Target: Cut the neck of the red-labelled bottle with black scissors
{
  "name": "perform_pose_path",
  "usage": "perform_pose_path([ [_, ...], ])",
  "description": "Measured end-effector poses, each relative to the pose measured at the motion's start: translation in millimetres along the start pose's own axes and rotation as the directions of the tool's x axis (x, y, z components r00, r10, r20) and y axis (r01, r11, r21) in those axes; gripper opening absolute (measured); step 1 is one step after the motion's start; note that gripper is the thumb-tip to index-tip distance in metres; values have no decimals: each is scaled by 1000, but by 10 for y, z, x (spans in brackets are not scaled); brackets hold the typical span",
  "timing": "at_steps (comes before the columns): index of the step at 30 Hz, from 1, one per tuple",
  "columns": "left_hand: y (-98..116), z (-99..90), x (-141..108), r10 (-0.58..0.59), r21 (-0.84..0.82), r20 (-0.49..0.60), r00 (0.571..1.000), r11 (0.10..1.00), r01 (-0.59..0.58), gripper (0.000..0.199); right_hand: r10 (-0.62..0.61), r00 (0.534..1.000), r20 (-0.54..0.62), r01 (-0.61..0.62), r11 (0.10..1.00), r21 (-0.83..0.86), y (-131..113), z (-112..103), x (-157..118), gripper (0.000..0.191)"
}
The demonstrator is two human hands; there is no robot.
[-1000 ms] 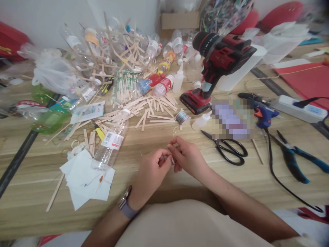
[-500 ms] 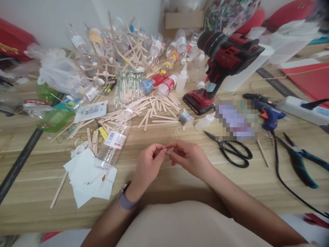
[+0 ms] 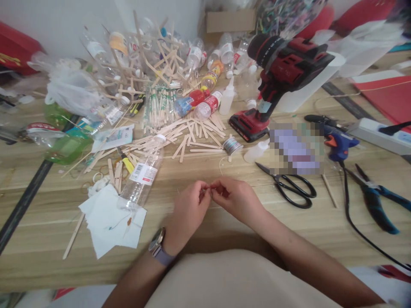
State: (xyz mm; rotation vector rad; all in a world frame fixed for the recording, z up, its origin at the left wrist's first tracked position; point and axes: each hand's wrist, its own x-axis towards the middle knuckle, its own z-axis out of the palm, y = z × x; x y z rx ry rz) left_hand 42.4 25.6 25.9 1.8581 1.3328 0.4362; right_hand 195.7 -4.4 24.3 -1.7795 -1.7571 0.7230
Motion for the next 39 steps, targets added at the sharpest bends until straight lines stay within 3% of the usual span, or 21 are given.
perform_pose_path([
  [5, -1, 19, -6, 26, 135, 23, 999, 990, -29, 14, -26, 999, -21, 25, 998, -58, 11, 27, -13, 3],
  [9, 9, -33, 19, 28, 106, 48, 998, 994, -33, 12, -158, 984, -83, 154, 986, -61, 31, 22, -9, 6],
  [14, -15, -152, 62, -2, -127, 169, 986, 992, 24, 12, -448, 870, -207, 442, 894, -77, 61, 16, 2, 7],
  [17, -31, -209, 69, 18, -180, 205, 979, 984, 20, 12, -545, 808, -225, 529, 838, -131, 76, 6, 12, 9],
  [23, -48, -286, 68, 106, -112, 265, 958, 991, -79, 13, -727, 682, -81, 699, 680, -222, 84, -63, 55, 14],
  [26, -27, -296, 64, 110, -40, 249, 962, 994, -103, 14, -696, 714, -75, 666, 709, -234, 86, -65, 64, 12],
  [32, 46, -224, 16, 191, 239, 97, 977, 948, -209, 14, -472, 858, -203, 474, 880, -45, 72, -13, 60, 12],
  [35, 20, -169, -16, 321, 408, 57, 945, 857, -316, 18, -334, 921, -200, 355, 931, 82, 61, -10, 55, 10],
  [39, -25, -124, -45, 471, 547, 12, 882, 735, -400, 28, -238, 957, -167, 265, 951, 161, 38, -28, 44, 8],
])
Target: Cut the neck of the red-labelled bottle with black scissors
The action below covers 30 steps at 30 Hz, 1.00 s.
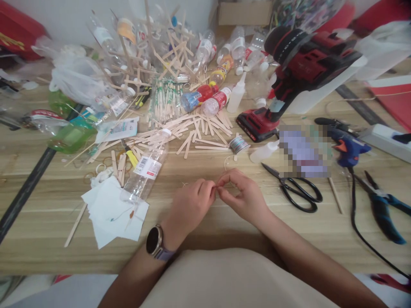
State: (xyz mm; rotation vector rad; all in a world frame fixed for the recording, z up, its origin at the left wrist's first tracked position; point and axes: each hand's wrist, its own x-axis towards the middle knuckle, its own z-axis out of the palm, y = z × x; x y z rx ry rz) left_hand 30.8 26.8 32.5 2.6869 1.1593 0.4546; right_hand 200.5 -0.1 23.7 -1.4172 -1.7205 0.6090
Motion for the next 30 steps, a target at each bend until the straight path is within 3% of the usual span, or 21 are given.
perform_pose_path([
  [11, 29, 25, -22, 52, 3, -207, 977, 999, -52, 30, 32, 999, -7, -31, 999, 32, -53, -7, -15, 8],
  [15, 36, -5, 25, -75, -200, -133, 988, 979, 47, 20, -76, 997, -23, 75, 996, -39, -40, -7, -8, 9],
  [18, 19, -45, 64, -219, -479, 0, 976, 856, 192, 12, -170, 985, -25, 167, 980, -104, -29, -8, -2, 8],
  [22, -39, -54, 84, -318, -729, 231, 919, 569, 380, 5, -168, 986, -3, 167, 983, -73, -25, -32, 6, 8],
  [25, -73, -36, 94, -326, -802, 356, 876, 374, 465, 6, -116, 993, 20, 116, 993, -9, -31, -59, 10, 8],
  [30, -72, -34, 139, -358, -843, 414, 837, 195, 501, 8, -159, 987, -15, 158, 987, -20, -49, -62, 6, 6],
])
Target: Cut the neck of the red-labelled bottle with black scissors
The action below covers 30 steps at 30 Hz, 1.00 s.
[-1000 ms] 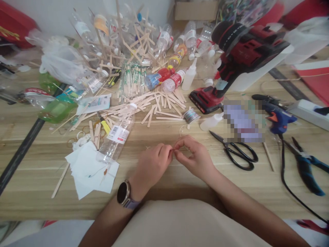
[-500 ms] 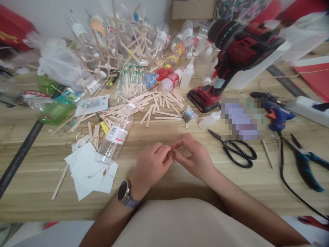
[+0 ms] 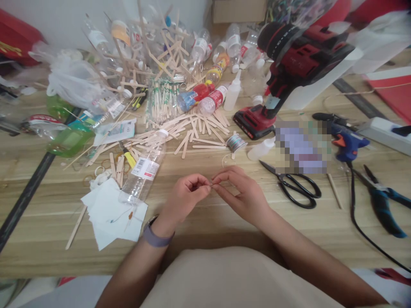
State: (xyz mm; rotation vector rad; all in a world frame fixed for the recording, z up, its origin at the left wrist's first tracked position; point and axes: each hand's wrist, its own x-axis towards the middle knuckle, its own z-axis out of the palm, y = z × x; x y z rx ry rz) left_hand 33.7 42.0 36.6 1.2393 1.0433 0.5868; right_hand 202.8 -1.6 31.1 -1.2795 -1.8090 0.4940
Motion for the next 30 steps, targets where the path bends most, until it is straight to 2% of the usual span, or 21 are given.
perform_pose_path([
  [6, -24, 12, 6, 1, -37, -25, 1000, 999, -2, 7, -197, 977, -78, 187, 975, -117, 11, 33, -1, 11],
  [15, -67, 12, -31, 91, 227, -25, 996, 970, -83, 9, -231, 971, -66, 212, 953, -215, 47, 72, -19, 13],
  [17, -49, 32, -47, 146, 304, -32, 989, 944, -129, 8, -180, 981, -66, 165, 969, -186, 47, 71, -25, 10],
  [20, -24, 55, -64, 253, 398, -34, 967, 891, -219, 7, 39, 999, 17, -40, 999, 27, 37, 22, -14, 8],
  [22, -18, 53, -65, 285, 416, -35, 958, 876, -246, 7, 182, 978, 100, -198, 963, 184, 26, -36, 8, 12],
  [24, -20, 38, -58, 266, 389, -45, 963, 892, -228, 8, 243, 963, 116, -265, 932, 248, 17, -88, 29, 14],
  [26, -27, 20, -48, 220, 340, -52, 974, 921, -190, 9, 214, 974, 72, -225, 950, 216, 17, -115, 37, 10],
  [28, -32, 9, -42, 180, 303, -58, 982, 940, -155, 10, 121, 992, 27, -124, 985, 120, 26, -105, 28, 2],
  [30, -32, 9, -42, 162, 295, -64, 985, 946, -136, 10, 12, 1000, 8, -12, 1000, 12, 42, -69, 9, 4],
])
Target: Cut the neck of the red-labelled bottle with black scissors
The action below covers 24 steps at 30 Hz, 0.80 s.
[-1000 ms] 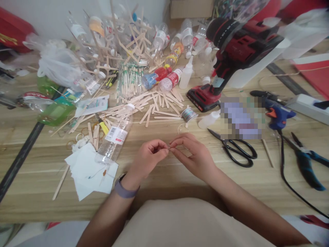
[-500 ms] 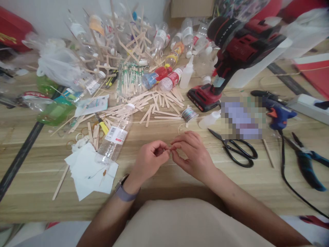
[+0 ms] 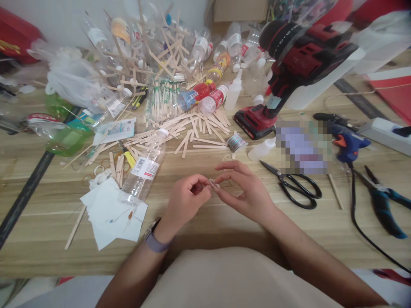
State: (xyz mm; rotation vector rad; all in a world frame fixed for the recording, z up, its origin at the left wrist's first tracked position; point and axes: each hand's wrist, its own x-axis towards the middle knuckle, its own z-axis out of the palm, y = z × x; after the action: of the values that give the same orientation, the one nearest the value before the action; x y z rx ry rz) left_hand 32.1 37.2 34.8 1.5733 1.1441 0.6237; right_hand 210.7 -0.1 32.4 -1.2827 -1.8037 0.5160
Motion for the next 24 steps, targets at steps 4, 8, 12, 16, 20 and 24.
perform_pose_path([
  [4, 11, 8, -9, -7, 6, 7, 1000, 1000, 7, 8, -98, 995, -8, 97, 993, -67, 12, 51, -22, 7],
  [8, 10, -1, 2, 10, 12, -12, 1000, 1000, -10, 8, 33, 999, 10, -34, 994, 100, -29, -21, 4, 9],
  [12, 5, -11, 11, 16, 23, -39, 999, 1000, -15, 9, 90, 995, -32, -84, 983, 162, -47, -88, 21, 8],
  [16, 3, -10, 1, 19, 16, -34, 999, 1000, -18, 8, -68, 998, 14, 68, 997, -27, -15, -23, -1, 11],
  [20, 2, -9, -1, 14, 10, -40, 999, 1000, -13, 5, -181, 984, -3, 179, 978, -104, -4, 37, -7, 7],
  [24, 11, -16, -9, -6, -17, -28, 1000, 1000, 5, 7, -91, 996, 7, 91, 996, -19, -25, 0, 17, 8],
])
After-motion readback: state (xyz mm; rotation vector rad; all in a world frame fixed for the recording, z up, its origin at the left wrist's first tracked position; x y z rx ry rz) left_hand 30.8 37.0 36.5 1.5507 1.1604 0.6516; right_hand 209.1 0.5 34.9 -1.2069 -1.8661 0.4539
